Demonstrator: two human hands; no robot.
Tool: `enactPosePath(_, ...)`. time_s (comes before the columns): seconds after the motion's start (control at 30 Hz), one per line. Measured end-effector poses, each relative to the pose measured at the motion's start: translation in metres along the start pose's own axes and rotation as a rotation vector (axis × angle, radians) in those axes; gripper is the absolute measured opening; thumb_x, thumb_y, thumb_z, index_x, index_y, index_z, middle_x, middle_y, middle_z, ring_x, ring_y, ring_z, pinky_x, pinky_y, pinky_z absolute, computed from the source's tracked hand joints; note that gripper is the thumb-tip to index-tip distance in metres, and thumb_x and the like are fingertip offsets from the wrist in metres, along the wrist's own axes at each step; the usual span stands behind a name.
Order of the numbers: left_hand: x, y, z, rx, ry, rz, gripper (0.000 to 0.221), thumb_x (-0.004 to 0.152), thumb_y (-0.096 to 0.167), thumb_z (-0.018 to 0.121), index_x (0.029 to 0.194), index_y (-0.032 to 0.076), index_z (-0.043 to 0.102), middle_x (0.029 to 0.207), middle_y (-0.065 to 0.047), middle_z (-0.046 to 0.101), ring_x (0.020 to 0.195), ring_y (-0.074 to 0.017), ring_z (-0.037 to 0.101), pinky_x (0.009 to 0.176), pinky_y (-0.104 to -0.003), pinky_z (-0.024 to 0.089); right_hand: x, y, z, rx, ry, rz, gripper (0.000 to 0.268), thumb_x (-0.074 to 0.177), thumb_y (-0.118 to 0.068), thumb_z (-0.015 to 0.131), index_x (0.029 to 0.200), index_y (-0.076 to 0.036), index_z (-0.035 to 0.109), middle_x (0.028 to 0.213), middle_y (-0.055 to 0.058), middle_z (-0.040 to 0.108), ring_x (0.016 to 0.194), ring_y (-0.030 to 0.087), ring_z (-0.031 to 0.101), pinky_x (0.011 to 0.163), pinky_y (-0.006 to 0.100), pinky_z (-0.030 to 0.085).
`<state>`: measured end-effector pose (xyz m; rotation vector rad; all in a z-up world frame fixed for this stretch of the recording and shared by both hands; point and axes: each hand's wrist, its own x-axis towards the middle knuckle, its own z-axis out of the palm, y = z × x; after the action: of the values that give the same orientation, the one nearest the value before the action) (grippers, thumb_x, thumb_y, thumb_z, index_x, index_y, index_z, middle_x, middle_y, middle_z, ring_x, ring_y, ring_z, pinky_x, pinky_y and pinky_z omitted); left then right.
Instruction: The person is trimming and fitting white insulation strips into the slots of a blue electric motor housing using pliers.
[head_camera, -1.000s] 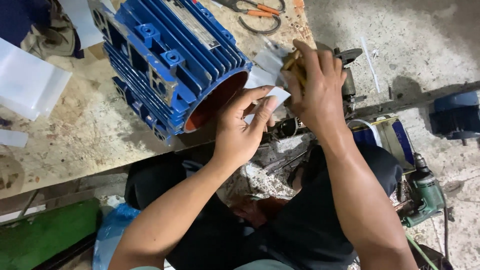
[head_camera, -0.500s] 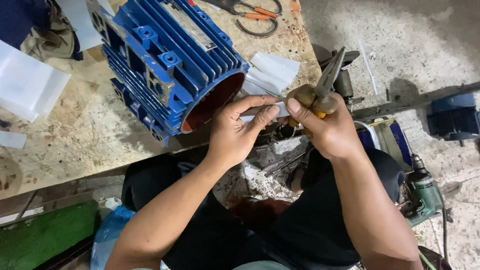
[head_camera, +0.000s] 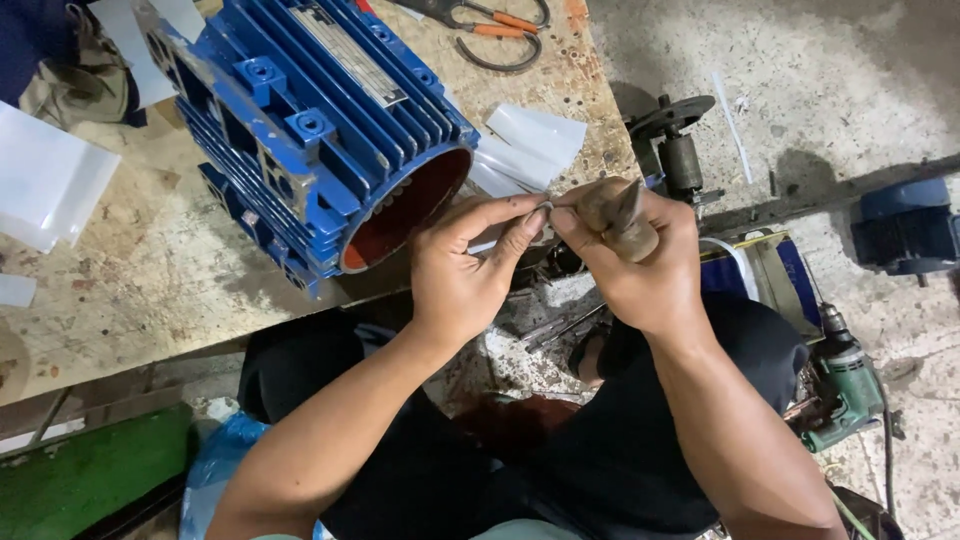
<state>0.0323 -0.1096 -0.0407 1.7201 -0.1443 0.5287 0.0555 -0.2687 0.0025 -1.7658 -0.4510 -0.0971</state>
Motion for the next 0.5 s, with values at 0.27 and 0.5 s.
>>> enactPosePath(0.27, 0.003, 0.008, 0.003, -0.075, -0.033, 0.103, 0.01, 0.099, 0.001, 0.07, 0.108, 0.001, 0.076, 0.1, -0.023, 0.077, 0.089, -0.034, 0.077, 0.078, -0.043, 0.065, 0.0, 0.004, -0.005, -0.307, 0.024, -0.126, 0.03, 0.102, -0.001, 0.069, 0.076, -0.007, 0.055, 0.089, 0.011, 0.075, 0.083, 0.035, 0.075, 0.076, 0.046, 0.059)
enactPosePath(0.5, 0.003, 0.0, 0.009, -0.181, 0.005, 0.018, 0.013, 0.099, 0.01, 0.074, 0.109, 0.003, 0.075, 0.104, -0.02, 0.077, 0.09, -0.0305, 0.078, 0.082, -0.041, 0.065, 0.001, 0.01, 0.001, -0.34, 0.048, -0.212, 0.022, 0.093, 0.009, 0.075, 0.079, -0.003, 0.063, 0.092, 0.013, 0.076, 0.082, 0.034, 0.074, 0.077, 0.044, 0.059)
